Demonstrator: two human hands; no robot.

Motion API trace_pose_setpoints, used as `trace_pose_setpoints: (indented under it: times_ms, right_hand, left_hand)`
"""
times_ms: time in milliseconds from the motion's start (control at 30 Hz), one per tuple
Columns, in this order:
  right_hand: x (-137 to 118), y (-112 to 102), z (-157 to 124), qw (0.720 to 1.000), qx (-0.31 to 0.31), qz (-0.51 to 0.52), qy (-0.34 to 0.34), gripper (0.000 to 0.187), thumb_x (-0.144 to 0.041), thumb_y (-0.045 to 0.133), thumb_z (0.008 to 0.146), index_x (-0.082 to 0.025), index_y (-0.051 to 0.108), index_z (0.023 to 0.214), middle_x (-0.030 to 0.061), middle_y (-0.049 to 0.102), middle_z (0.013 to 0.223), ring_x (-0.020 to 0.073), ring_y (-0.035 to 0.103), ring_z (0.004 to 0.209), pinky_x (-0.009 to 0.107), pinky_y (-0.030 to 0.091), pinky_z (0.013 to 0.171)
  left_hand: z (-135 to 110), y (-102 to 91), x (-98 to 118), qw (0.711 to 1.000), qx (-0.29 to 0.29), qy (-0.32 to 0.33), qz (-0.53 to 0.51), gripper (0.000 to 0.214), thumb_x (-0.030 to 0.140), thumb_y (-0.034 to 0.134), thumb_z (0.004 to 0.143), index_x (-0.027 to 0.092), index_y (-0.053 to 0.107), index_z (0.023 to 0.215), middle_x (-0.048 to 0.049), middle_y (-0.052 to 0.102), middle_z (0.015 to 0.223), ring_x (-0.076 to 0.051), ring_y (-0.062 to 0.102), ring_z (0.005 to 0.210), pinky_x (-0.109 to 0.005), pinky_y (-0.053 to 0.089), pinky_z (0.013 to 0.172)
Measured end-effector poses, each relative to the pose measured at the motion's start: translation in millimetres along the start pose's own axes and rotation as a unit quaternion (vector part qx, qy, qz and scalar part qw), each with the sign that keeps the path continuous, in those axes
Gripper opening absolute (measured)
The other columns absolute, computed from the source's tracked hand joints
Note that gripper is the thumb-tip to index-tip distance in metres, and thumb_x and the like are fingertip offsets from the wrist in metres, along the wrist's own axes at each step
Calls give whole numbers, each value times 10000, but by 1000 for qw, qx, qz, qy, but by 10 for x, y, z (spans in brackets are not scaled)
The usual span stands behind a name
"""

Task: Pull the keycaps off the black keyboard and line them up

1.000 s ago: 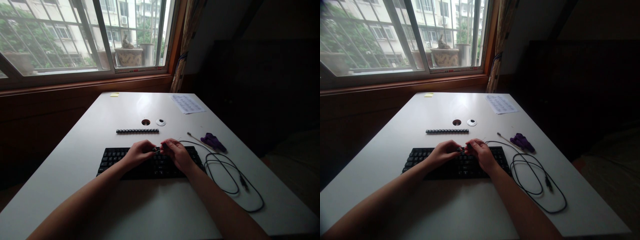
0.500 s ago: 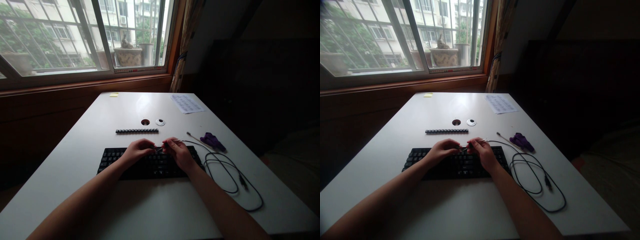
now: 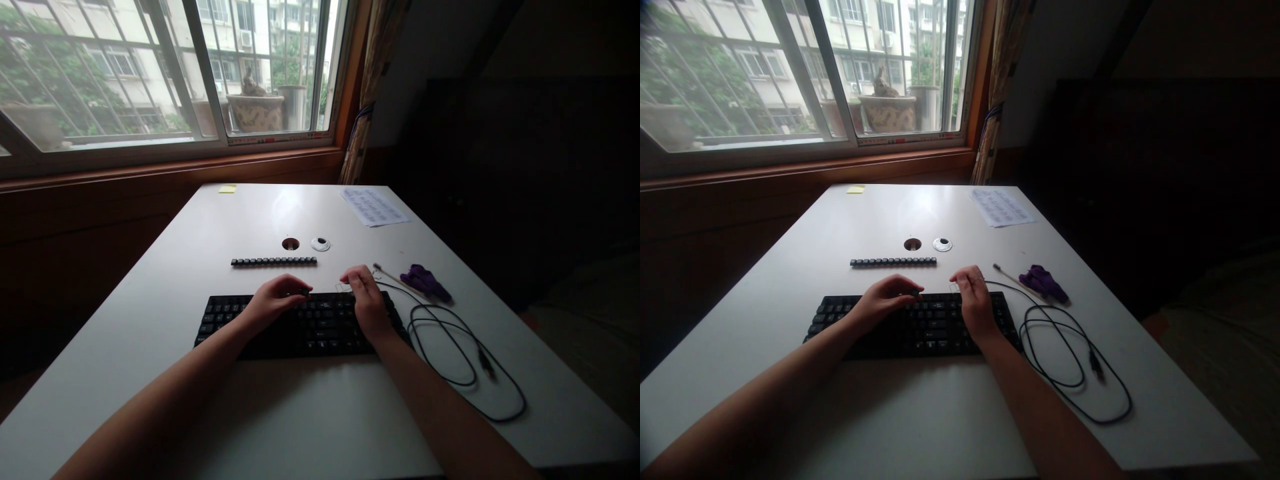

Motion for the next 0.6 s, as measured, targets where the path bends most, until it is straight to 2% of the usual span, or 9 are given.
trace_pose_setpoints:
  times_ms: [200, 367, 600]
  right_hand:
    - [-19, 145, -65, 997, -75, -20, -16, 239, -333, 415, 1009, -230, 604, 906, 3, 552, 778, 169, 542, 743, 316, 427, 719]
    - [-61, 235, -113, 990, -127, -38, -46, 200, -307, 447, 998, -239, 635, 992, 11, 588, 810, 163, 557, 725, 307, 445, 695]
    - [-105, 269, -116, 983, -150, -58, -85, 187, -256, 476, 981, -244, 656, 1030, 18, 630, 851, 165, 590, 764, 309, 464, 734]
  left_hand:
    - [12, -52, -11, 997, 11, 4, 71, 269, 310, 741, 814, 159, 689, 1031, -97, 716, 1066, -220, 662, 1002, -361, 524, 909]
    - [8, -25, -46, 1000, -2, -7, 14, 286, 300, 744, 818, 142, 658, 1040, -102, 719, 1040, -211, 686, 958, -371, 535, 911]
    - [-6, 4, -59, 1000, -13, -5, -3, 292, 303, 761, 807, 140, 631, 1013, -94, 713, 1008, -225, 705, 950, -359, 546, 876]
Point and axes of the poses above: each hand's wrist, its own z-axis towards the middle knuckle, its own y-axis out of the palm, x = y × z, the point moved 6 cm from there along z, towards the middle knuckle
